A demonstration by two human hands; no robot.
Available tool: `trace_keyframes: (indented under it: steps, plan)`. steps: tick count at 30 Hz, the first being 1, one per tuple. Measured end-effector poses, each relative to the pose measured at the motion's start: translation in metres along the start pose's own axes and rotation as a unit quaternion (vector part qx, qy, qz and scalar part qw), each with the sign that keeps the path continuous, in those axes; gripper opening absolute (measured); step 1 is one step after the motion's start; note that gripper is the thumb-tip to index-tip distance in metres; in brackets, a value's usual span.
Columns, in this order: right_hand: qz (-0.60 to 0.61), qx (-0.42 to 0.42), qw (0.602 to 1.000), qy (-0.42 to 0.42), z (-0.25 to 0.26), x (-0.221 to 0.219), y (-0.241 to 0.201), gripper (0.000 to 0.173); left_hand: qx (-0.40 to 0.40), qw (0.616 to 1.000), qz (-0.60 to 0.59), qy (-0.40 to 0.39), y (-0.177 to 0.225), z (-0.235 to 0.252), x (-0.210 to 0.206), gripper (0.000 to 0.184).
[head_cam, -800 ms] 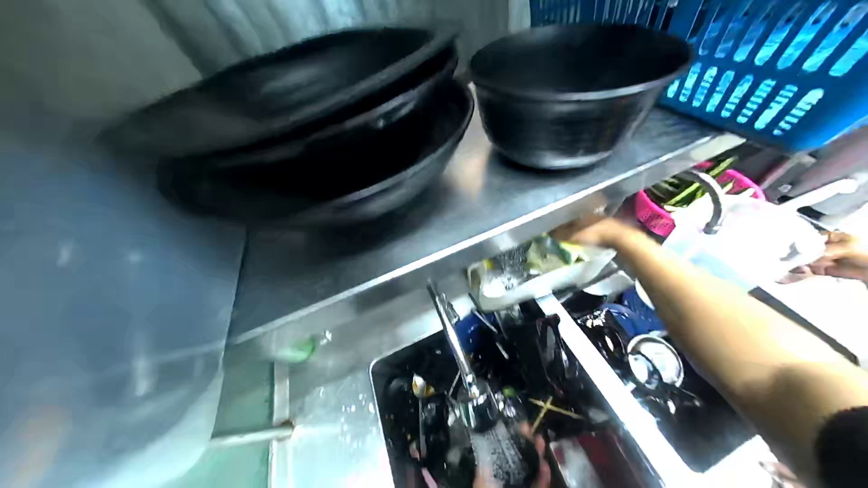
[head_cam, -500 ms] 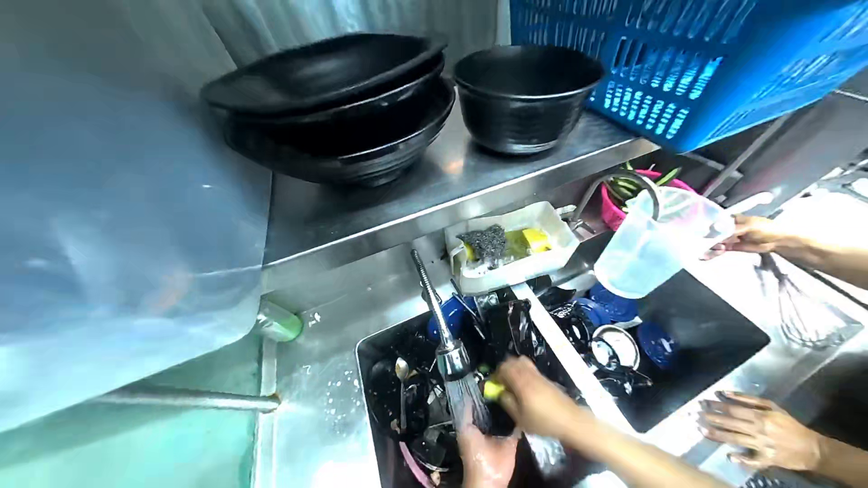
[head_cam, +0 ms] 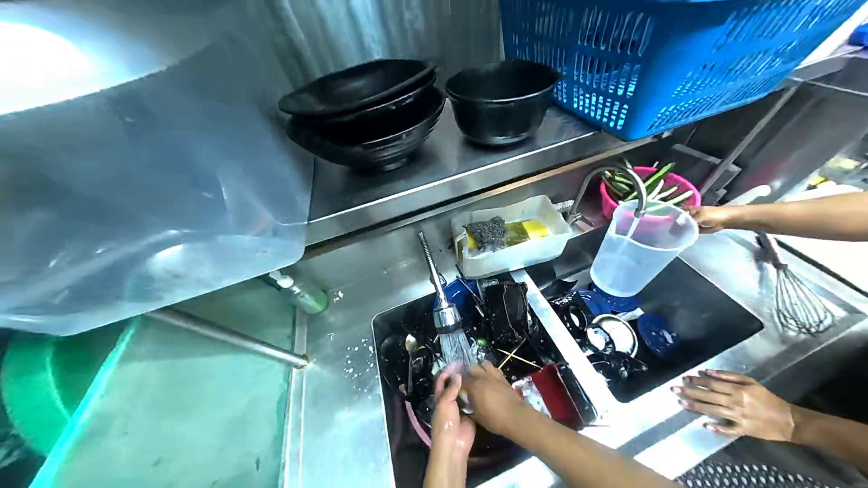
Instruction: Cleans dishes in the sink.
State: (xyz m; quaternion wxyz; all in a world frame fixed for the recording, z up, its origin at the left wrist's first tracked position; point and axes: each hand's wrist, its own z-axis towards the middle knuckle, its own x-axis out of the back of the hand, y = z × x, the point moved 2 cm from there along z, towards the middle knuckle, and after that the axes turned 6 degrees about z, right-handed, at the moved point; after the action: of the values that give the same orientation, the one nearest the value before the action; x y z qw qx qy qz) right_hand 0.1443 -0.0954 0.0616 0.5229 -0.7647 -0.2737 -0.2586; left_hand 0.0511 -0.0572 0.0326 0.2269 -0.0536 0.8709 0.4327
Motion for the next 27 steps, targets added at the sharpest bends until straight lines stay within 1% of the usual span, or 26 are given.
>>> trace_keyframes:
  steps: [2, 3, 4, 5, 6, 7, 8, 9, 10, 11, 12, 13, 14, 15, 16, 17, 18, 19, 20, 21, 22, 23, 24, 25, 26, 27]
  plan:
    - [0.024, 0.042, 0.997, -0.067, -0.006, 0.006, -0.003, 0.027, -0.046, 0.999, 0.011, -0.014, 0.003, 0.006, 0.006, 0.037]
    - [0.048, 0.071, 0.993, -0.082, -0.007, 0.012, -0.005, 0.026, -0.061, 0.998, -0.004, -0.008, 0.003, 0.008, 0.005, 0.039]
    - [0.079, 0.095, 0.990, -0.071, -0.010, 0.017, -0.005, 0.027, -0.070, 0.997, -0.020, 0.017, 0.004, 0.008, 0.003, 0.039]
    - [0.105, 0.110, 0.988, -0.032, -0.016, 0.018, -0.004, 0.028, -0.071, 0.995, -0.023, 0.061, 0.005, 0.006, -0.001, 0.037]
    - [0.126, 0.118, 0.985, 0.030, -0.023, 0.015, -0.002, 0.028, -0.061, 0.991, -0.021, 0.115, 0.004, 0.002, -0.007, 0.031]
    - [0.152, 0.126, 0.975, 0.104, -0.030, 0.008, 0.000, 0.027, -0.042, 0.985, -0.020, 0.166, 0.002, -0.004, -0.014, 0.024]
    - [0.181, 0.138, 0.957, 0.181, -0.034, 0.001, 0.004, 0.025, -0.020, 0.981, -0.022, 0.190, -0.002, -0.010, -0.020, 0.023]
    - [0.213, 0.144, 0.937, 0.238, -0.033, -0.005, 0.008, 0.024, 0.001, 0.983, -0.028, 0.181, -0.007, -0.019, -0.027, 0.027]
    - [0.243, 0.137, 0.921, 0.272, -0.030, -0.007, 0.011, 0.025, 0.021, 0.988, -0.040, 0.149, -0.013, -0.027, -0.034, 0.032]
    - [0.272, 0.116, 0.914, 0.278, -0.025, -0.003, 0.013, 0.029, 0.041, 0.992, -0.052, 0.110, -0.020, -0.034, -0.040, 0.035]
    - [0.306, 0.077, 0.914, 0.254, -0.020, 0.006, 0.016, 0.033, 0.062, 0.993, -0.046, 0.086, -0.026, -0.038, -0.043, 0.036]
    - [0.349, 0.025, 0.914, 0.206, -0.016, 0.018, 0.021, 0.035, 0.086, 0.993, -0.017, 0.081, -0.031, -0.038, -0.043, 0.034]
    - [0.409, -0.026, 0.898, 0.158, -0.013, 0.029, 0.027, 0.034, 0.113, 0.990, 0.028, 0.076, -0.032, -0.035, -0.042, 0.039]
    - [0.481, -0.066, 0.864, 0.131, -0.010, 0.034, 0.034, 0.034, 0.136, 0.985, 0.078, 0.068, -0.029, -0.033, -0.042, 0.049]
    - [0.551, -0.094, 0.820, 0.125, -0.011, 0.032, 0.041, 0.035, 0.149, 0.979, 0.125, 0.062, -0.027, -0.031, -0.043, 0.054]
    - [0.603, -0.113, 0.778, 0.134, -0.015, 0.026, 0.046, 0.037, 0.149, 0.973, 0.163, 0.062, -0.028, -0.029, -0.046, 0.055]
    - [0.632, -0.125, 0.750, 0.151, -0.021, 0.019, 0.046, 0.037, 0.128, 0.970, 0.192, 0.077, -0.032, -0.025, -0.048, 0.054]
    - [0.645, -0.128, 0.735, 0.165, -0.026, 0.012, 0.044, 0.035, 0.085, 0.969, 0.209, 0.105, -0.039, -0.020, -0.051, 0.055]
    - [0.647, -0.126, 0.732, 0.173, -0.032, 0.005, 0.044, 0.033, 0.027, 0.967, 0.210, 0.143, -0.047, -0.014, -0.053, 0.055]
    - [0.640, -0.123, 0.737, 0.179, -0.036, -0.003, 0.046, 0.033, -0.025, 0.960, 0.212, 0.182, -0.056, -0.010, -0.053, 0.052]
    - [0.622, -0.119, 0.751, 0.185, -0.038, -0.006, 0.053, 0.036, -0.054, 0.944, 0.248, 0.211, -0.062, -0.007, -0.052, 0.049]
    - [0.590, -0.114, 0.777, 0.189, -0.039, -0.005, 0.063, 0.042, -0.056, 0.922, 0.318, 0.214, -0.066, -0.005, -0.052, 0.050]
    - [0.543, -0.114, 0.809, 0.195, -0.039, 0.002, 0.076, 0.048, -0.040, 0.898, 0.396, 0.190, -0.068, -0.004, -0.053, 0.051]
    - [0.491, -0.118, 0.840, 0.196, -0.040, 0.011, 0.091, 0.049, -0.007, 0.876, 0.462, 0.139, -0.069, -0.003, -0.051, 0.054]
    - [0.448, -0.126, 0.862, 0.199, -0.042, 0.023, 0.107, 0.047, 0.030, 0.859, 0.506, 0.070, -0.069, -0.001, -0.047, 0.056]
    - [0.410, -0.138, 0.876, 0.215, -0.045, 0.037, 0.124, 0.045, 0.058, 0.842, 0.537, 0.003, -0.068, 0.005, -0.041, 0.057]
